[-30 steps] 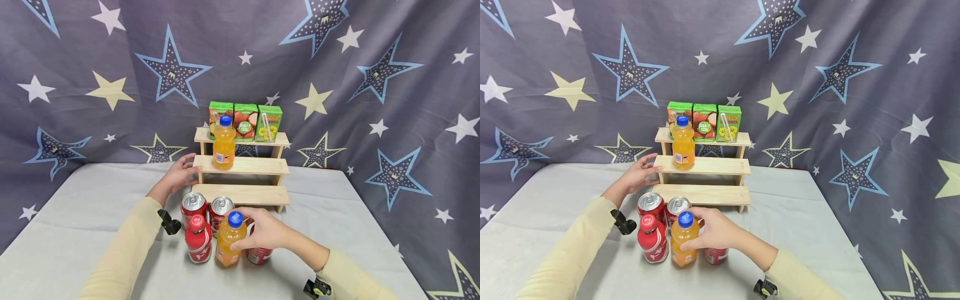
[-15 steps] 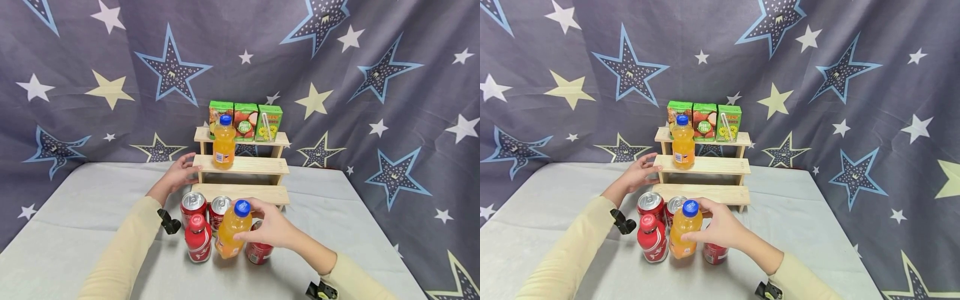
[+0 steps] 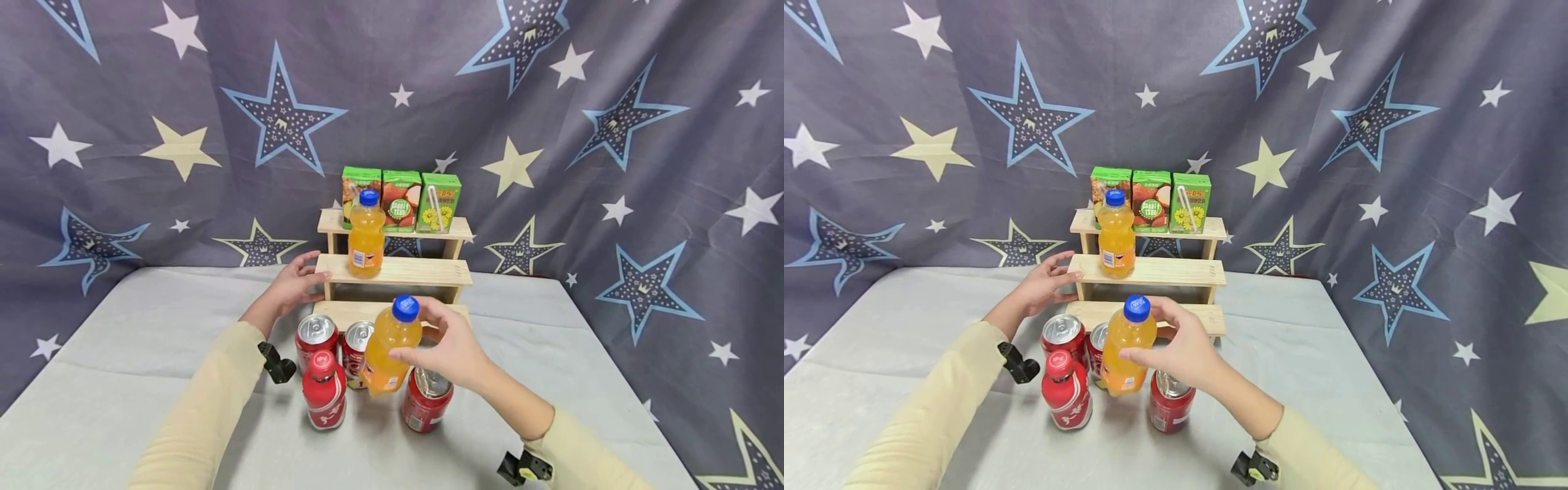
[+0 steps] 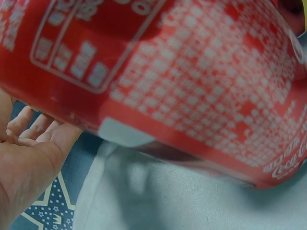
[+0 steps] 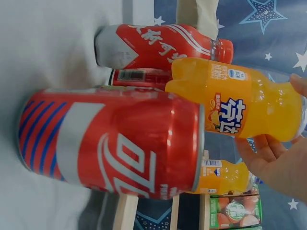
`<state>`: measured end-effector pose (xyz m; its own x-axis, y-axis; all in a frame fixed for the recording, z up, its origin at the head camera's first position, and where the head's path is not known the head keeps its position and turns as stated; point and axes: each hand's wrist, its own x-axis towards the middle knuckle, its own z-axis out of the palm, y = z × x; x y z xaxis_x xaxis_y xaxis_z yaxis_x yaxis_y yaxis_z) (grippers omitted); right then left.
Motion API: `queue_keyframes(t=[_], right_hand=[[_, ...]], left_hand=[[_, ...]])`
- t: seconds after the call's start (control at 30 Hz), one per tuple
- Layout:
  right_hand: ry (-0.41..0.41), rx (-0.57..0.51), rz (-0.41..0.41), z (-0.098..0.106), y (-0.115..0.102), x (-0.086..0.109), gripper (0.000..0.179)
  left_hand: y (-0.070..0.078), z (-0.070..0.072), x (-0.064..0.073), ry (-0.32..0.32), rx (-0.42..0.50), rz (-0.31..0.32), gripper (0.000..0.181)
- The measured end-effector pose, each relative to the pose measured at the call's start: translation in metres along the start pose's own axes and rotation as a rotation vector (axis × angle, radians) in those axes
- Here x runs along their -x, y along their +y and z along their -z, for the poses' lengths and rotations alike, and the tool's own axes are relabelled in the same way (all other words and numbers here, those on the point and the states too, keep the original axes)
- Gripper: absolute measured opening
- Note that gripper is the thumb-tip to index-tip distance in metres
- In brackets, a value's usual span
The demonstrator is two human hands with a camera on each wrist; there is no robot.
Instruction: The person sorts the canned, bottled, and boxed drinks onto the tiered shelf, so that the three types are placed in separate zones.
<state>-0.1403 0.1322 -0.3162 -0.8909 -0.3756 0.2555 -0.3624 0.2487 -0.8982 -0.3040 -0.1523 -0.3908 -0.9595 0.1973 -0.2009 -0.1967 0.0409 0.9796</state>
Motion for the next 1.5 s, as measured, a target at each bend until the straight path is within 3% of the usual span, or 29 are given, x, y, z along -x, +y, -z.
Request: queue_keyframes(t=[0.17, 0.4, 0.77, 1.5], right_hand=[[0.089, -0.011, 0.005, 0.006, -0.003, -0.006, 0.056], [0.155, -0.010, 0.013, 0.017, -0.008, -0.014, 0.055], [0.279, 0.036, -0.034, 0.030, -0.008, -0.026, 0.056], [0.350, 0.096, -0.051, 0.052, 0.006, -0.057, 0.055]], left_hand=[[0.000, 0.000, -0.001, 0.001, -0.002, 0.004, 0.076], [-0.002, 0.001, -0.002, 0.006, -0.004, 0.009, 0.076], [0.000, 0.000, 0.000, 0.011, -0.001, 0.010, 0.073], [0.000, -0.002, 0.000, 0.011, -0.007, 0.006, 0.075]])
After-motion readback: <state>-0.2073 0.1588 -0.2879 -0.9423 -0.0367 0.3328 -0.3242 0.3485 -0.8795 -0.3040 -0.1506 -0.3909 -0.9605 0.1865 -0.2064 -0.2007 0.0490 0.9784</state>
